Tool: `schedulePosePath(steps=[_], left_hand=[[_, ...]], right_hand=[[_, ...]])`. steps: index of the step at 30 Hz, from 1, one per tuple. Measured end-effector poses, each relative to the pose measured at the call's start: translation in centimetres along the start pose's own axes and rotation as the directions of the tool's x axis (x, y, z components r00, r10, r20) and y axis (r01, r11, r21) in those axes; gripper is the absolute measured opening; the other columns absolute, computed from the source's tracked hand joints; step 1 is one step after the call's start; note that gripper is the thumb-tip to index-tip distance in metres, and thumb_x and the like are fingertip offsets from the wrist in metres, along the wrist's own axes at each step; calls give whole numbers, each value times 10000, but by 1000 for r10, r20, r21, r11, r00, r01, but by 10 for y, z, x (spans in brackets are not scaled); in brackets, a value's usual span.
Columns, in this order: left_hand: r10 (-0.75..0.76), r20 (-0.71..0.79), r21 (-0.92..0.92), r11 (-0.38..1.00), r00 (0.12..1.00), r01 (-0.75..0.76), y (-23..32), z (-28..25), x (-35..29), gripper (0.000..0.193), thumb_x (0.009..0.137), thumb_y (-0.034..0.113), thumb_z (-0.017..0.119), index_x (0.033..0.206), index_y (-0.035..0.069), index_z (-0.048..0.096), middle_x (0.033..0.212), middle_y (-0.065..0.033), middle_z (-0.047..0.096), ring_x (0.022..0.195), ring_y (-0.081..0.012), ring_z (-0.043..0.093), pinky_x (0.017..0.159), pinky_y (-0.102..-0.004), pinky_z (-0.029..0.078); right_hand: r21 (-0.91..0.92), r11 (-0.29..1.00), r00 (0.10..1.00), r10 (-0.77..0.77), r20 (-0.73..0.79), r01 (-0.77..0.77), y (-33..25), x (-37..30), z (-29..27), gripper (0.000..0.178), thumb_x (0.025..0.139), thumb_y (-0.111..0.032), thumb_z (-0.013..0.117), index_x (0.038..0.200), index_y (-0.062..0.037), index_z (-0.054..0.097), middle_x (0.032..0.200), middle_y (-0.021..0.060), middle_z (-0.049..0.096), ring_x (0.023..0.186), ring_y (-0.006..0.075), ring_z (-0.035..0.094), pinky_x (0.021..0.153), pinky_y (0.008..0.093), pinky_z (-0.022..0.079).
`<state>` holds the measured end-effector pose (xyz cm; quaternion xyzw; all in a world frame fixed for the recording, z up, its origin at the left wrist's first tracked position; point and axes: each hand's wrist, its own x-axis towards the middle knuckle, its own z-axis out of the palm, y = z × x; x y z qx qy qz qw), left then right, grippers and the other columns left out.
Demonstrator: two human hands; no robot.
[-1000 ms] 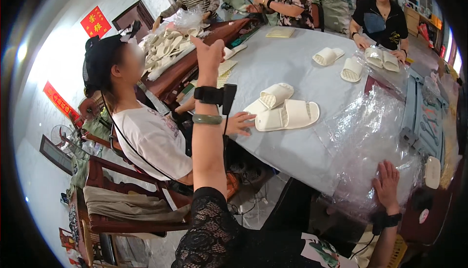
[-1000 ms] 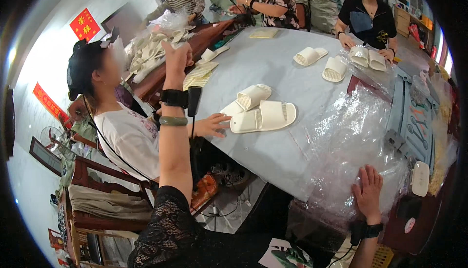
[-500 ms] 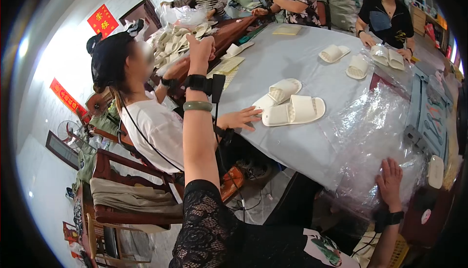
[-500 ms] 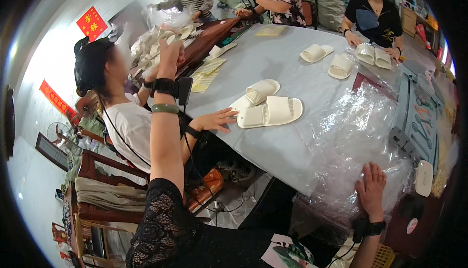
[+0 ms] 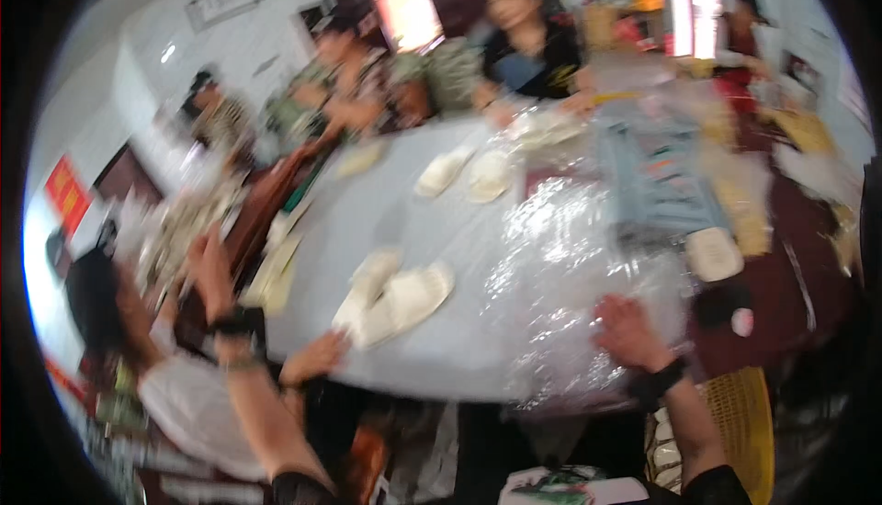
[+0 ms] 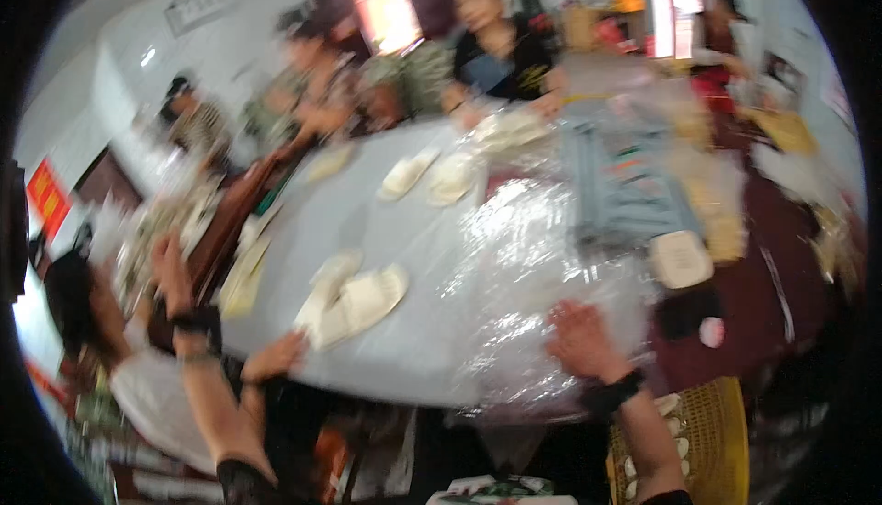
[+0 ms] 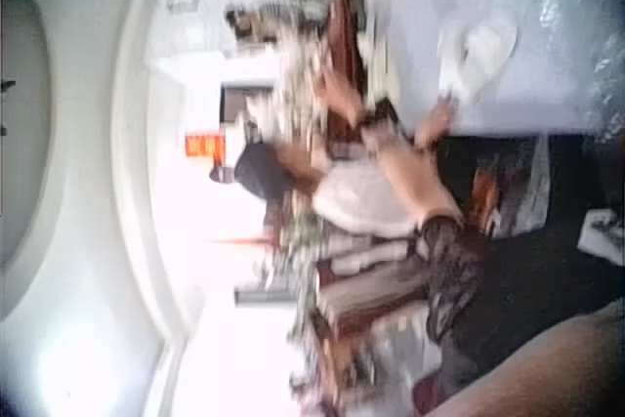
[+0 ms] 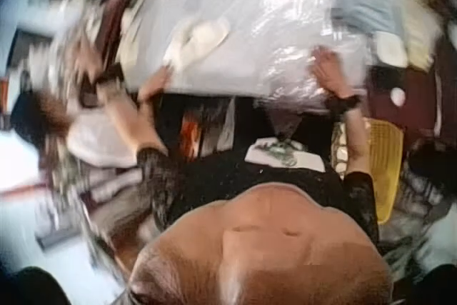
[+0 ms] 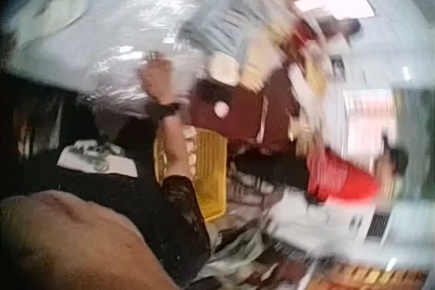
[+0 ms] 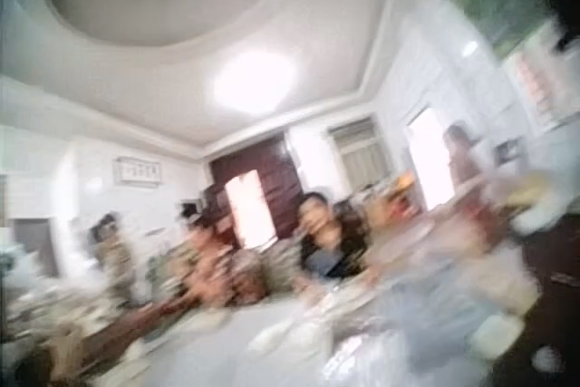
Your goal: Packing pairs of slippers into plastic bags and placing them into a collection basket.
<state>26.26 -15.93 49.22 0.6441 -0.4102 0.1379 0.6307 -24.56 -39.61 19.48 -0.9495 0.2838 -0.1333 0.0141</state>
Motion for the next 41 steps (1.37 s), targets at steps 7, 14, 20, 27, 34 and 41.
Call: schedulePosePath(steps=[7,14,20,27,34,41], left_hand=[[248,289,226,921,925,-318,-12,65,-111,180,768,15,653,632,-19,541,511,-75,456,480,-118,431,465,-280,362],[93,522,296,912,848,-282,-23,127,-188,231,776,115,653,590,14,561,551,-128,547,484,-280,555,465,-347,406],[85,533,329,896,842,-299,-31,128,-196,266,797,156,661,588,26,559,544,-132,537,482,-294,544,464,-359,401],[-127,557,464,867,821,-181,-92,87,-187,504,793,165,620,1260,36,478,691,-179,616,680,-372,616,586,-439,470],[-329,153,68,944,932,322,-29,55,-148,703,860,107,603,1428,-9,204,701,-29,594,607,-103,535,545,-239,430],[507,158,-185,858,847,-479,109,25,-145,699,689,115,761,1291,-66,455,1137,-121,548,1019,-188,544,817,-287,448]], right_hand=[[64,997,994,49,-93,-44,-5,-8,-17,508,892,-431,496,1279,-103,470,1360,138,408,1283,289,343,1026,510,233],[111,988,994,110,21,-112,-4,-1,-21,559,921,-482,429,1349,-122,426,1424,133,356,1336,289,282,1086,478,141],[80,991,994,106,21,-107,-4,0,-23,564,895,-454,466,1347,-118,427,1414,138,368,1339,279,277,1088,480,140],[148,977,988,148,53,-154,-13,8,-18,545,866,-396,514,1319,-97,462,1422,137,367,1329,313,295,1091,500,147],[86,992,995,95,34,-97,-3,-1,-16,548,874,-298,531,1362,-77,416,1446,145,339,1347,333,260,1106,463,131],[125,986,993,103,62,-110,-6,-1,-33,550,865,-265,554,1354,-58,409,1434,166,343,1344,342,264,1106,448,139]])
